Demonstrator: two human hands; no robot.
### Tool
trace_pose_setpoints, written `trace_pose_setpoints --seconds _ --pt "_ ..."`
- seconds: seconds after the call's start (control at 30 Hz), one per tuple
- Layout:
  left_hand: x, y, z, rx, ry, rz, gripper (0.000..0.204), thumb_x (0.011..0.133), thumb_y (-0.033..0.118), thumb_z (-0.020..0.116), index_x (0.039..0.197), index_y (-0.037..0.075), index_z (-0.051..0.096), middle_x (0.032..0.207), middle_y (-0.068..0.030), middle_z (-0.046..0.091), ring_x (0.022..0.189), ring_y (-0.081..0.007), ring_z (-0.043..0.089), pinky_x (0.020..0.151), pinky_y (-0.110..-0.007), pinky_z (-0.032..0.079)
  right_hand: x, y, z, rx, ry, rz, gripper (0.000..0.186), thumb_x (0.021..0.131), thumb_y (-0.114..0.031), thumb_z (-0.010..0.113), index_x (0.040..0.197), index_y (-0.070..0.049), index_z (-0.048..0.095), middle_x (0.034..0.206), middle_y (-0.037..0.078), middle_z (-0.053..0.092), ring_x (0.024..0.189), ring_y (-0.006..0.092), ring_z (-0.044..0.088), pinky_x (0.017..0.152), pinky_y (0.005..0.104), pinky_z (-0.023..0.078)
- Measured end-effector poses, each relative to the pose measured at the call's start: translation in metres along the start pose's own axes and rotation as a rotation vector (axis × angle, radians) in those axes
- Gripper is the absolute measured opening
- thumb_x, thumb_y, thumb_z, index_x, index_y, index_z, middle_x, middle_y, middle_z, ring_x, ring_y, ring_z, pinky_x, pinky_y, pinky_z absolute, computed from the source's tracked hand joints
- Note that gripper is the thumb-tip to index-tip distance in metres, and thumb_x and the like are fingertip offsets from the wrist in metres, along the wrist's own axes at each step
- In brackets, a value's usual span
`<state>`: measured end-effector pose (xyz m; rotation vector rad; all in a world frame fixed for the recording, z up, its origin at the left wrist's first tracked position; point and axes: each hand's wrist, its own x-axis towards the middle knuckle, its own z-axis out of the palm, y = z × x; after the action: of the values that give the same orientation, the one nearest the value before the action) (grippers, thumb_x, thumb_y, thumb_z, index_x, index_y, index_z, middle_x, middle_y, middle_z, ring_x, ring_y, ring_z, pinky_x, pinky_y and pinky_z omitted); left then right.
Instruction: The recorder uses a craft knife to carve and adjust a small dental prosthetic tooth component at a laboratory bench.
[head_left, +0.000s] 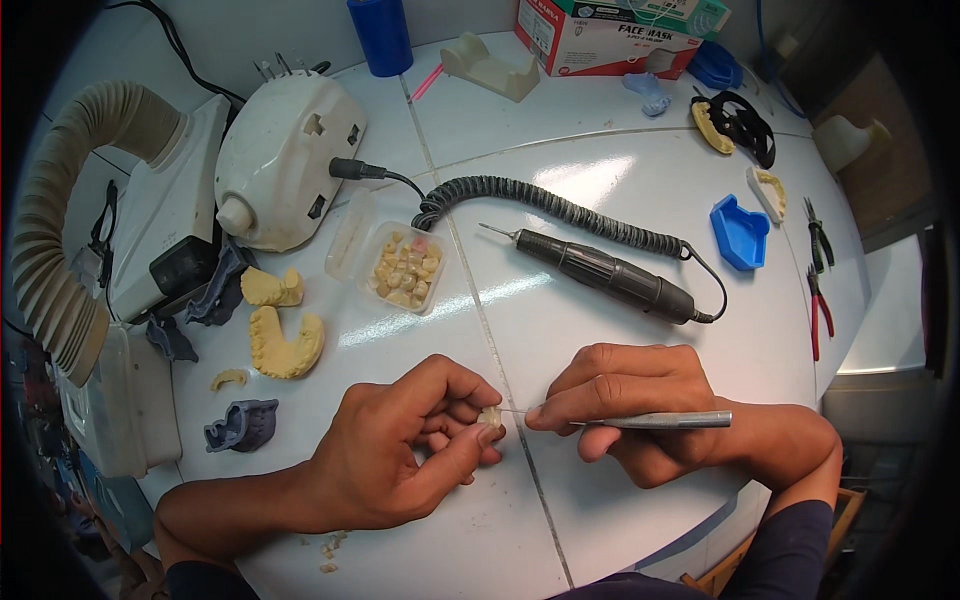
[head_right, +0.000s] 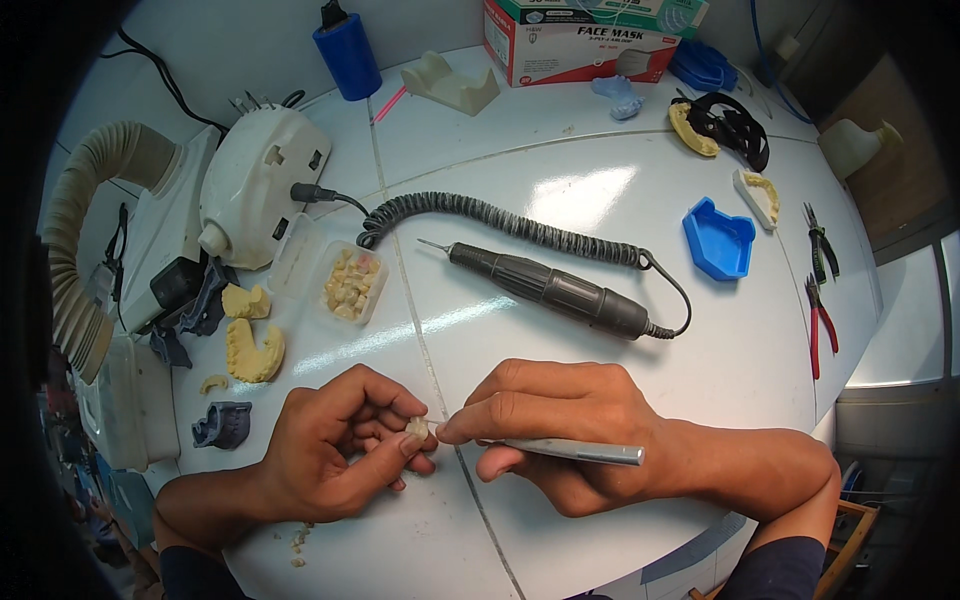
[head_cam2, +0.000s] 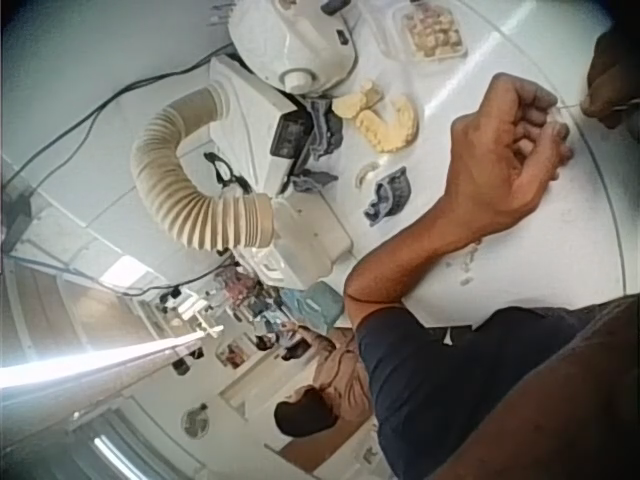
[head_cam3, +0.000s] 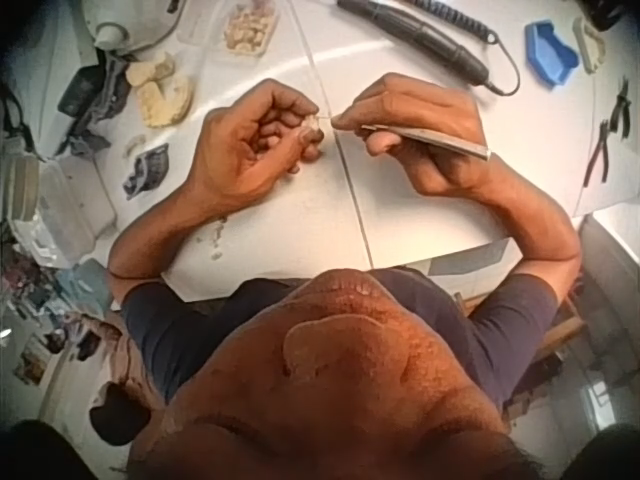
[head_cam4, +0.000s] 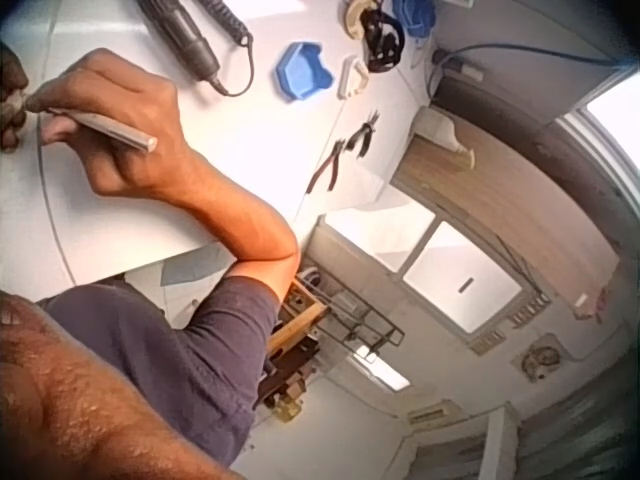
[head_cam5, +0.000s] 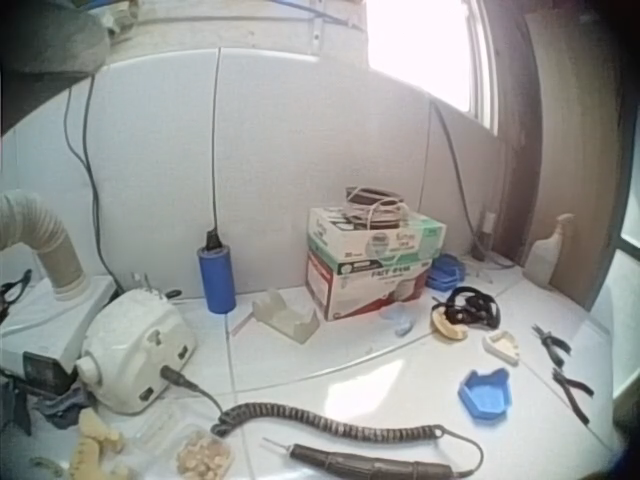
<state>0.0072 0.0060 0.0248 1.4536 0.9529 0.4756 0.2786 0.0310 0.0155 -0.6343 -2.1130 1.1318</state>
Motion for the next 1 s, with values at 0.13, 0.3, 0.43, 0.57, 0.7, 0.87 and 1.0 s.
trace_pose_setpoints --seconds 0.13,0.3,0.43,0.57,0.7,0.87,1.0 --pt "0.0000 0.0008 -0.0002 -0.008 0.000 -0.011 0.022 0.103 -0.001 0.063 0.121 -0.010 0.053 0.107 -0.0191 0.076 0.096 -0.0202 0.079 0.071 -0.024 0.065 -0.0007 -0.0008 0.0005 0.008 -0.008 0.008 0.029 0.102 -0.028 0.071 0.110 -0.001 0.077 0.093 0.012 0.074 0.078 0.0222 0.074 0.064 0.0317 0.058" --pt "-0.0005 -0.0012 0.0034 -0.043 0.055 0.007 0.019 0.103 0.001 0.065 0.118 -0.007 0.058 0.098 -0.0139 0.076 0.090 -0.0159 0.080 0.069 -0.021 0.063 0.0004 0.0004 0.0014 0.022 -0.015 -0.006 0.024 0.098 -0.022 0.075 0.112 -0.002 0.077 0.092 0.011 0.072 0.078 0.0233 0.073 0.064 0.0332 0.056" --pt "-0.0006 -0.0021 0.0034 -0.037 0.053 0.005 0.019 0.103 0.002 0.065 0.118 -0.007 0.058 0.098 -0.0132 0.076 0.090 -0.0156 0.080 0.069 -0.021 0.063 -0.0003 -0.0003 0.0010 0.019 0.002 0.009 0.024 0.098 -0.021 0.075 0.113 -0.003 0.077 0.092 0.011 0.073 0.078 0.0235 0.073 0.065 0.0336 0.056" --pt "-0.0002 -0.0021 0.0036 -0.031 0.053 0.008 0.019 0.103 0.002 0.065 0.119 -0.007 0.058 0.099 -0.0140 0.076 0.090 -0.0161 0.080 0.070 -0.021 0.063 0.0015 -0.0012 -0.0009 0.016 -0.020 0.008 0.023 0.099 -0.021 0.075 0.111 -0.001 0.077 0.091 0.012 0.073 0.077 0.0244 0.072 0.064 0.0336 0.056" --pt "-0.0015 -0.0003 0.0034 -0.045 0.066 0.005 0.020 0.104 0.001 0.064 0.121 -0.007 0.058 0.102 -0.0149 0.076 0.093 -0.0171 0.080 0.070 -0.022 0.063 0.0001 0.0009 -0.0026 0.113 0.016 0.027 0.027 0.099 -0.022 0.075 0.109 0.003 0.077 0.090 0.014 0.074 0.075 0.0247 0.072 0.064 0.0329 0.056" --pt "-0.0007 0.0008 0.0012 -0.055 0.014 -0.003 0.020 0.106 -0.001 0.059 0.125 -0.007 0.055 0.109 -0.0181 0.077 0.099 -0.0206 0.079 0.072 -0.024 0.065 0.0011 -0.0003 -0.0044 0.108 0.080 -0.051 0.028 0.099 -0.018 0.076 0.110 0.008 0.076 0.091 0.017 0.076 0.076 0.0239 0.074 0.066 0.0323 0.058" --pt "-0.0013 -0.0009 0.0010 -0.111 0.028 -0.002 0.021 0.106 0.000 0.060 0.126 -0.007 0.055 0.112 -0.0186 0.076 0.102 -0.0205 0.078 0.073 -0.024 0.065 0.0009 -0.0007 -0.0023 0.079 0.073 -0.054 0.024 0.097 -0.012 0.076 0.110 0.008 0.076 0.091 0.018 0.077 0.076 0.0248 0.075 0.067 0.0323 0.059"
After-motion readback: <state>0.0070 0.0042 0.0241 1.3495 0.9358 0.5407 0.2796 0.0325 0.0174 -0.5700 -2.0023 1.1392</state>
